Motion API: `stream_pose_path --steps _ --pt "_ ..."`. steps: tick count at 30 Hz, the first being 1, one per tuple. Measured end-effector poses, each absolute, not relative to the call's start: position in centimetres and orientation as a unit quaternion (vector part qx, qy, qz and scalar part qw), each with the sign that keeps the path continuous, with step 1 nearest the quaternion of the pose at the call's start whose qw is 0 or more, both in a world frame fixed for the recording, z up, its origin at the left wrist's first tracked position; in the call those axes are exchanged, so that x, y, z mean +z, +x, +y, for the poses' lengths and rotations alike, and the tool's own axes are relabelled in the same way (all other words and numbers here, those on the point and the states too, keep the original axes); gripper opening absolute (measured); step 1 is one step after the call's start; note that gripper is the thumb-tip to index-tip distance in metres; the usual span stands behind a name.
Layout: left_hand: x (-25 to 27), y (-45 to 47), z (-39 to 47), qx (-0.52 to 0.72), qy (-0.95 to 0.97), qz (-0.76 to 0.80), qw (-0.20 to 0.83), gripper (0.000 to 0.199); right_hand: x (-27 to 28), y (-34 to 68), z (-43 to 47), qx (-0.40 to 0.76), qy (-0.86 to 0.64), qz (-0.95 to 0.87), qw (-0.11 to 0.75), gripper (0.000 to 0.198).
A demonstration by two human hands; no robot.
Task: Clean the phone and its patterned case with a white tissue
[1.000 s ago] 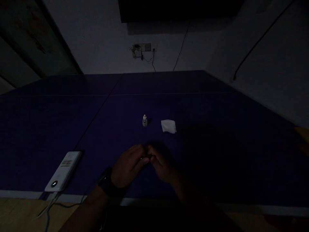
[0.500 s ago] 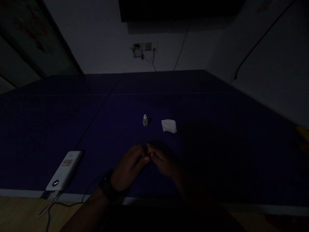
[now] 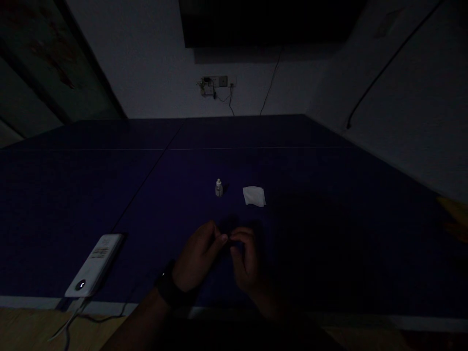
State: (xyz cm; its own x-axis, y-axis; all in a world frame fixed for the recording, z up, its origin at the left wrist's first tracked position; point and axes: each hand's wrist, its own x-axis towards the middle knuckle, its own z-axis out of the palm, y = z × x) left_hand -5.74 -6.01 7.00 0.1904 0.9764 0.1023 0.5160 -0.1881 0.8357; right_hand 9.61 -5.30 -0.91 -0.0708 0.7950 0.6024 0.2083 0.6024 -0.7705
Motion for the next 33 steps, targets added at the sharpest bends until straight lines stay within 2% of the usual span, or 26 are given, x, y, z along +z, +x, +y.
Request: stream_pose_path --steps 4,6,10,16,22,26,33 --pt "7.2 -5.2 -6.2 0.338 0.687 0.561 0.314 0.033 -1.1 8.8 -7.3 0.17 -0.393 -0.719 0.548 0.064" --pt "7.3 -4.9 -6.3 0.329 0.69 0.573 0.296 0.032 -1.3 8.0 -7.6 0.141 -0.417 -0.7 0.562 0.071" --pt "7.2 -4.4 -6.6 0.296 0.697 0.6 0.257 0.032 -1.2 6.6 -7.1 0.096 -0.457 -0.639 0.611 0.046" --pt "7.1 -4.2 -6.5 0.264 0.731 0.598 0.194 0.032 -1.6 6.5 -6.1 0.088 -0.469 -0.635 0.607 0.025" --pt "7.6 -3.6 -5.9 0.206 0.758 0.605 0.128 0.028 -2.1 6.6 -5.7 0.107 -0.457 -0.645 0.603 0.026" --pt "8.0 -3.4 -5.7 0.189 0.778 0.591 0.1 0.023 -2.3 6.8 -5.6 0.13 -0.434 -0.645 0.615 0.02" --pt "8.1 -2.9 -5.3 0.169 0.791 0.576 0.117 0.021 -3.3 7.3 -4.9 0.174 -0.433 -0.617 0.633 0.02"
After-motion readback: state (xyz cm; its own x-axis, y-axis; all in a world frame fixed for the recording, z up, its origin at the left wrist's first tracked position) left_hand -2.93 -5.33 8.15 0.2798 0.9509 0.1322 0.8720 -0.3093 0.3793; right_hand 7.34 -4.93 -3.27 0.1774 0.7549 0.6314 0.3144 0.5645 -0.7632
